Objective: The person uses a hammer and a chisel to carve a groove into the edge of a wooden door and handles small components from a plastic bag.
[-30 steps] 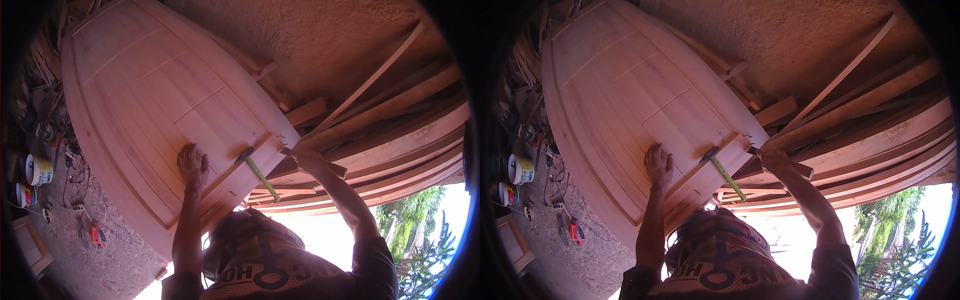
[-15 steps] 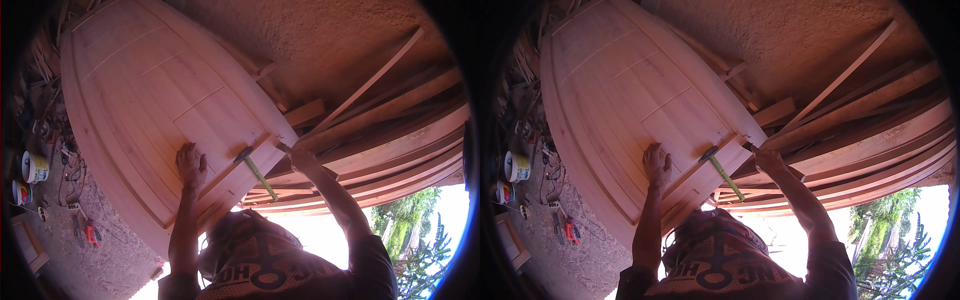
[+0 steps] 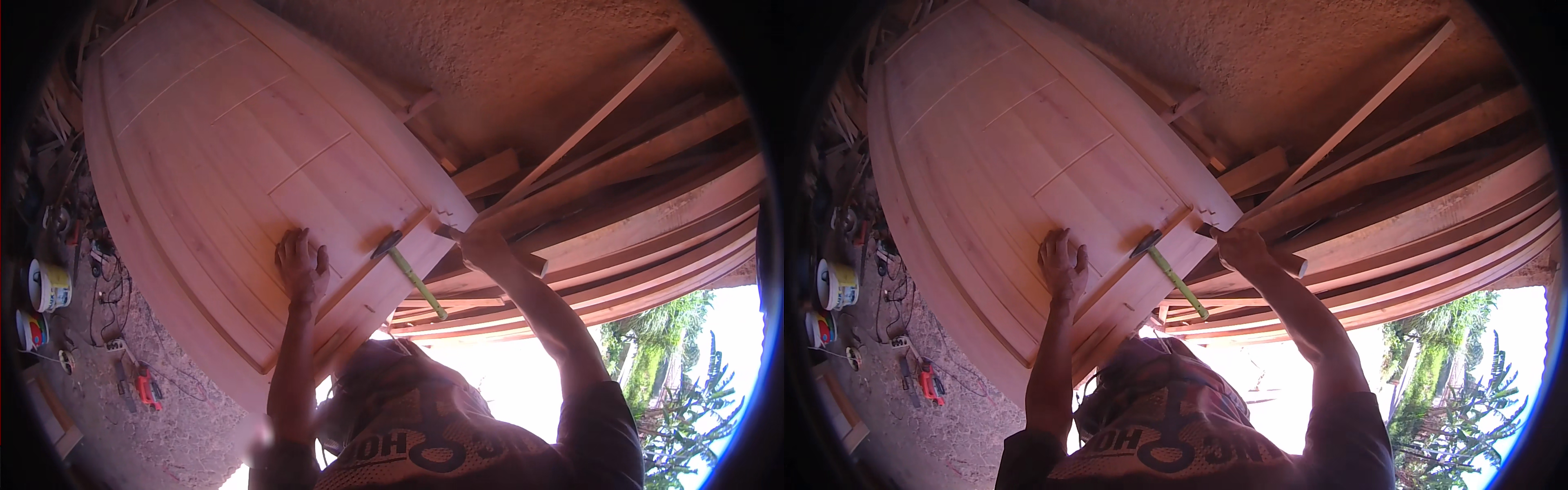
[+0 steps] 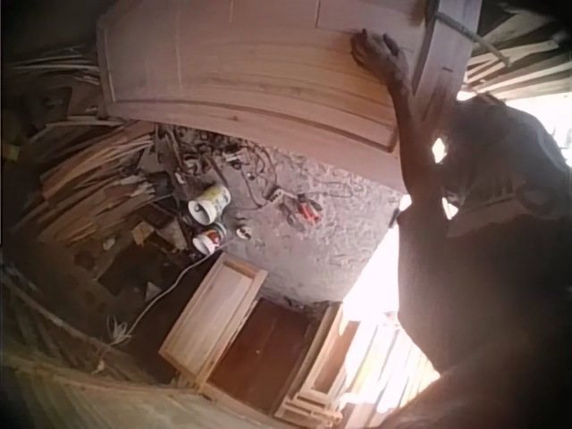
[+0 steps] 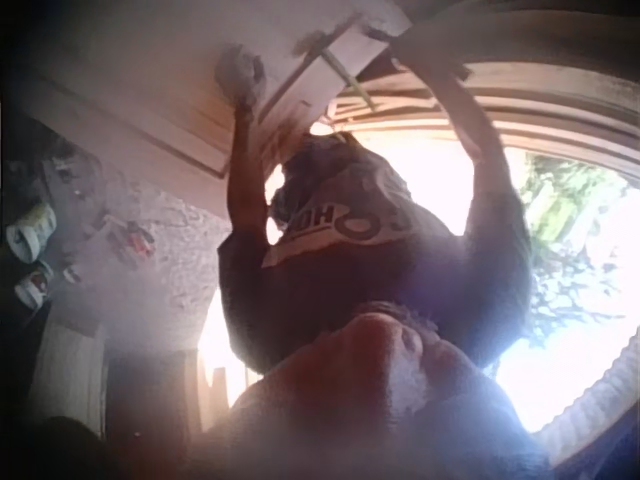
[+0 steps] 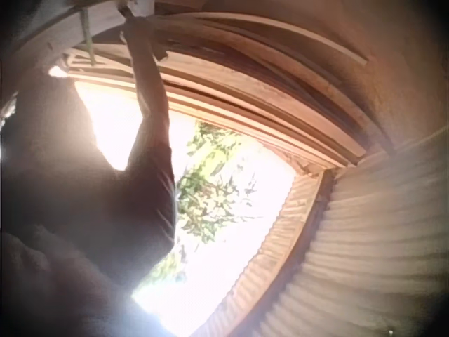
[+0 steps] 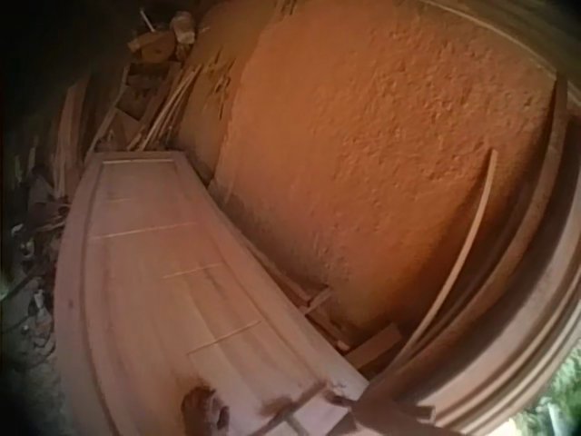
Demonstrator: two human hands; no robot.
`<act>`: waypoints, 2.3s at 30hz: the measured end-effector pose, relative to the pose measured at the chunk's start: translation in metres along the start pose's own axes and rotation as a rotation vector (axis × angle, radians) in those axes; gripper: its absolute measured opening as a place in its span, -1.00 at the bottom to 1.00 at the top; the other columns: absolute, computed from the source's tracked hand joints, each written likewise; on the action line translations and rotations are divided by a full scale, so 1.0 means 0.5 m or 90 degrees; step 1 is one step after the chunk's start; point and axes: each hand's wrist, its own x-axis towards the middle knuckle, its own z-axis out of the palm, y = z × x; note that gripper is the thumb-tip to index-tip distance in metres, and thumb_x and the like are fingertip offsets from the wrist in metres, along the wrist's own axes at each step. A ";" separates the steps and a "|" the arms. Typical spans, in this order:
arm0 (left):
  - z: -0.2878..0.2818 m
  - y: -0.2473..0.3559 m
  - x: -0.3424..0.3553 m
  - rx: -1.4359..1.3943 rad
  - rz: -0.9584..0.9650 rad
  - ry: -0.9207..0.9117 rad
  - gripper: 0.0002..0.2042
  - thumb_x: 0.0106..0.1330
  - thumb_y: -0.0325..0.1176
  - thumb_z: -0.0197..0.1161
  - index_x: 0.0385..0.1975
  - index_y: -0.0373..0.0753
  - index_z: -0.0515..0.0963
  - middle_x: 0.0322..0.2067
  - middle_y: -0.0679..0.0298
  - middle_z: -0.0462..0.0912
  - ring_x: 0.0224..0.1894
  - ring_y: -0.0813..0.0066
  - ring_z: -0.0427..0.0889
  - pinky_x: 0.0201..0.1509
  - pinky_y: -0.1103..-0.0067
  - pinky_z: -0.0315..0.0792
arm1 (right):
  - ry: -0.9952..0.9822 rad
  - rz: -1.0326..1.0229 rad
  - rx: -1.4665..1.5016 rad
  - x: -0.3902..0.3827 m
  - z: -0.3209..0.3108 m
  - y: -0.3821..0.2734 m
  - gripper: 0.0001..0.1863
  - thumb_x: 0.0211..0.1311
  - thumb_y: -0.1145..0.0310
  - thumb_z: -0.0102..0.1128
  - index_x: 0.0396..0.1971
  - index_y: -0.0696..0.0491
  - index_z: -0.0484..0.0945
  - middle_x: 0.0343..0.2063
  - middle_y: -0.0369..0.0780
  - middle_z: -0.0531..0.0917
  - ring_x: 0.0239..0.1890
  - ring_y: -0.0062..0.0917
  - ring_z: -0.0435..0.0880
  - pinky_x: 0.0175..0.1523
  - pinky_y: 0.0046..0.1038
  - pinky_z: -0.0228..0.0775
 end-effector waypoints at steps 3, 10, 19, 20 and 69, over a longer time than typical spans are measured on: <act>-0.009 -0.014 0.001 -0.006 0.009 0.000 -0.49 0.17 -0.33 0.39 0.14 -0.22 0.43 0.10 0.04 0.52 0.26 0.00 0.40 0.37 0.09 0.23 | -0.005 -0.028 0.012 -0.026 0.021 0.006 -0.65 0.25 0.34 0.11 0.04 -0.07 0.60 -0.41 -0.11 0.73 -0.27 -0.20 0.78 -0.17 -0.19 0.65; 0.000 0.007 0.000 -0.008 0.008 -0.003 -0.53 0.22 -0.32 0.36 0.13 -0.23 0.44 0.11 0.03 0.52 0.26 0.00 0.41 0.36 0.08 0.25 | -0.164 0.159 0.235 -0.180 0.089 0.054 -0.50 0.41 0.28 -0.05 0.35 -0.18 0.33 -0.27 0.03 0.72 -0.12 -0.07 0.72 -0.03 -0.08 0.56; 0.013 -0.005 -0.007 0.028 0.066 0.018 -0.57 0.23 -0.30 0.33 0.10 -0.23 0.47 0.13 0.04 0.50 0.24 -0.03 0.40 0.29 0.07 0.26 | 0.622 0.612 0.420 -0.329 0.046 0.080 -0.44 0.44 0.40 0.05 0.41 0.09 0.27 -0.34 0.02 0.61 -0.34 -0.11 0.59 -0.19 -0.15 0.41; 0.016 -0.009 -0.009 0.032 0.081 0.022 -0.58 0.24 -0.28 0.33 0.09 -0.24 0.48 0.12 0.01 0.50 0.22 -0.06 0.41 0.28 0.06 0.27 | 0.686 0.601 0.376 -0.335 0.047 0.115 -0.41 0.43 0.42 0.05 0.44 0.03 0.23 -0.34 0.00 0.59 -0.32 -0.11 0.59 -0.18 -0.15 0.41; 0.087 0.534 -0.017 -0.165 0.655 -0.496 -0.56 -0.12 -0.45 0.53 -0.20 -0.14 0.51 -0.42 0.25 0.59 -0.31 0.14 0.64 -0.23 0.28 0.51 | 0.369 0.078 0.944 -0.164 0.338 -0.301 -0.55 0.30 0.34 0.25 0.14 0.12 0.42 -0.18 0.03 0.67 -0.09 -0.23 0.69 -0.06 -0.25 0.49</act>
